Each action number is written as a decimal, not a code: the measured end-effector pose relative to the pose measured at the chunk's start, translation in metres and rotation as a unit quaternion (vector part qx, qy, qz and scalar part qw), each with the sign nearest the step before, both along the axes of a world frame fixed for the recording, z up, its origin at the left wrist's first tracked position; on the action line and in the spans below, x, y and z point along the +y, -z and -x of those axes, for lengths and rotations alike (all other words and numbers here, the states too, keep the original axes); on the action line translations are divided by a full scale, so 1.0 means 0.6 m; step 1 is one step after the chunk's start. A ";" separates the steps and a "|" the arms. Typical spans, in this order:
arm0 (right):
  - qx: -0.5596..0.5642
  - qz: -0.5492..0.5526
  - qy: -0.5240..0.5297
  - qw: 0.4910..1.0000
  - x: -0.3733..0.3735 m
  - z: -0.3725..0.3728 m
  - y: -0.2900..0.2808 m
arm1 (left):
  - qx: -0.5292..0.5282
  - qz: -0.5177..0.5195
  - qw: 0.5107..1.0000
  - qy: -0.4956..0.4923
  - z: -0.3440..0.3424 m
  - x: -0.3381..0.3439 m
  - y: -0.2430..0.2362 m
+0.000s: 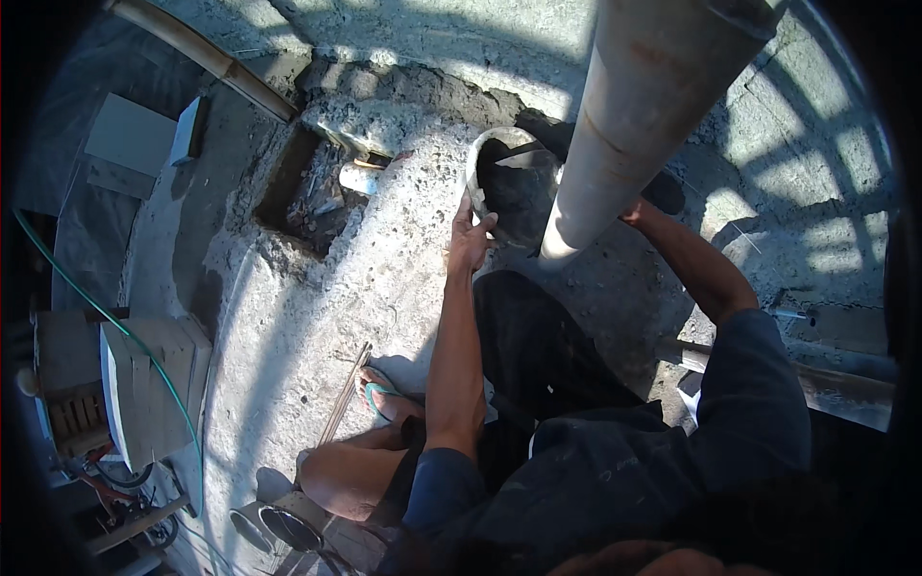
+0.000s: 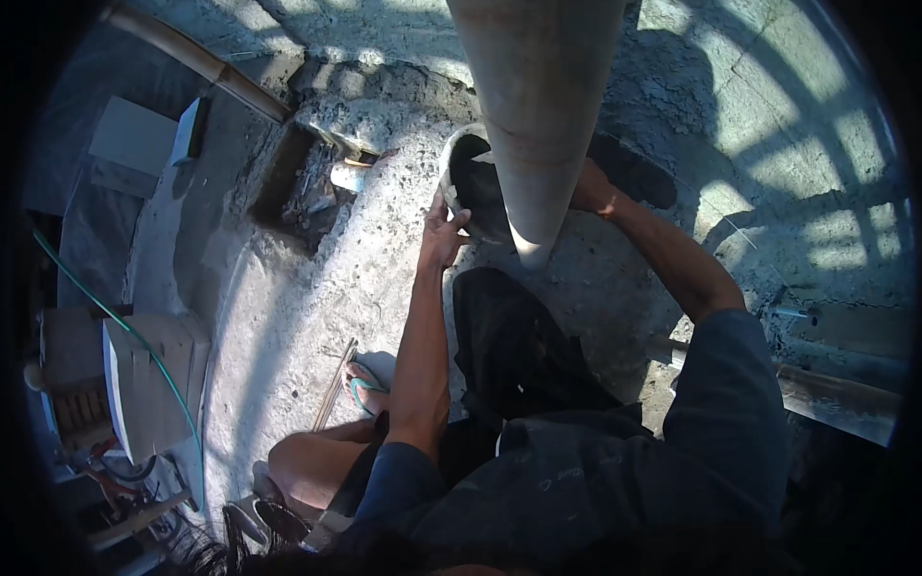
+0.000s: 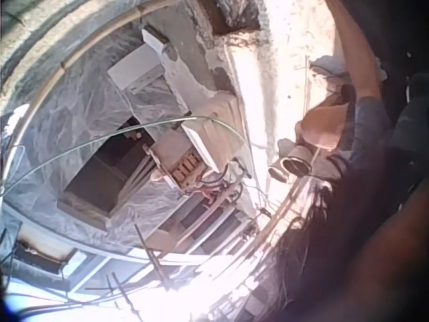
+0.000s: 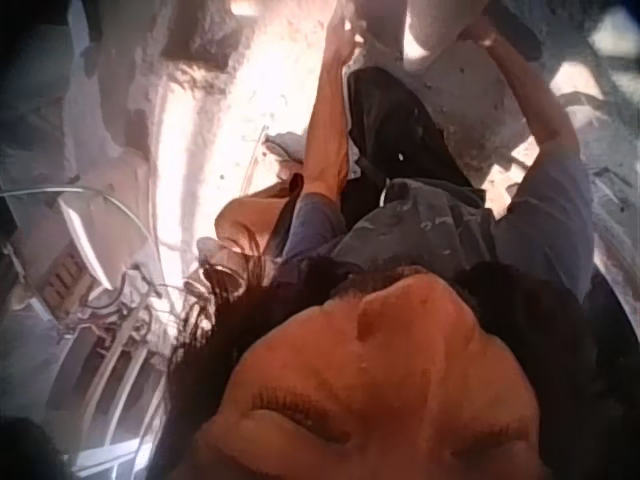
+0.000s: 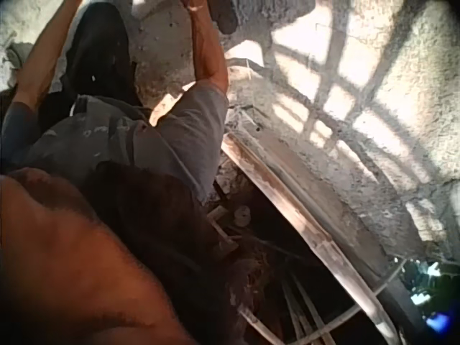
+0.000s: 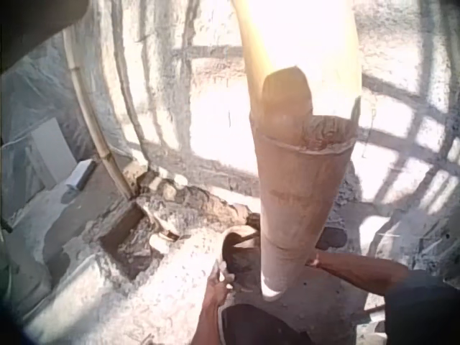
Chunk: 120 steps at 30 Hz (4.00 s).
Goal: The person applies cement mortar from a bucket onto a rough concrete wall and around a vertical bamboo pole using a hand trowel.
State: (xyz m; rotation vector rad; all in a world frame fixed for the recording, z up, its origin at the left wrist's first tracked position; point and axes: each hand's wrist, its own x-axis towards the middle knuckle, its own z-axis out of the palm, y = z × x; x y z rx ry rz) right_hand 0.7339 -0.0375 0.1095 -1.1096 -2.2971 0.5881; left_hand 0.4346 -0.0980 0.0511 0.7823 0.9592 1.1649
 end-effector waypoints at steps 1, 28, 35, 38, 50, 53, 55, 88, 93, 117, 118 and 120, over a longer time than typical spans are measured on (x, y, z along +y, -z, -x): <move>0.055 -0.030 -0.060 0.996 0.042 -0.001 0.029 | 0.001 0.015 1.000 0.009 -0.011 0.001 -0.014; -0.307 0.255 -0.235 0.886 0.144 0.032 0.030 | 0.117 -0.038 0.992 0.001 -0.028 0.040 0.022; -0.226 0.307 -0.315 0.869 0.101 0.083 0.040 | 0.111 -0.035 0.993 -0.035 -0.004 0.017 0.050; -0.211 0.342 -0.315 0.860 0.093 0.093 0.038 | 0.084 0.001 0.996 -0.040 0.001 0.011 0.034; -0.100 0.463 -0.201 0.858 0.050 0.048 0.002 | 0.016 0.038 0.998 -0.042 0.007 0.049 0.025; -0.002 0.532 -0.127 0.837 0.030 0.010 -0.018 | 0.005 -0.001 0.999 -0.046 -0.004 0.037 0.040; 0.090 0.594 -0.067 0.797 0.002 -0.028 -0.025 | 0.006 0.004 1.000 -0.016 -0.011 0.039 0.021; -0.129 0.077 0.337 0.929 -0.221 -0.233 -0.018 | 0.076 0.040 0.995 -0.040 -0.020 0.048 0.022; -0.124 -0.047 0.089 0.987 -0.068 -0.160 0.028 | 0.077 -0.001 0.996 0.039 -0.058 0.036 -0.024; -0.418 0.117 -0.126 0.892 0.104 0.024 0.027 | 0.160 -0.045 0.985 -0.055 -0.076 0.045 0.042; -0.400 0.146 -0.140 0.894 0.085 0.022 0.023 | 0.086 -0.031 0.994 -0.058 -0.070 0.038 0.054; -0.352 0.209 -0.143 0.901 0.066 0.027 0.013 | 0.012 -0.020 0.998 -0.057 -0.065 0.024 0.069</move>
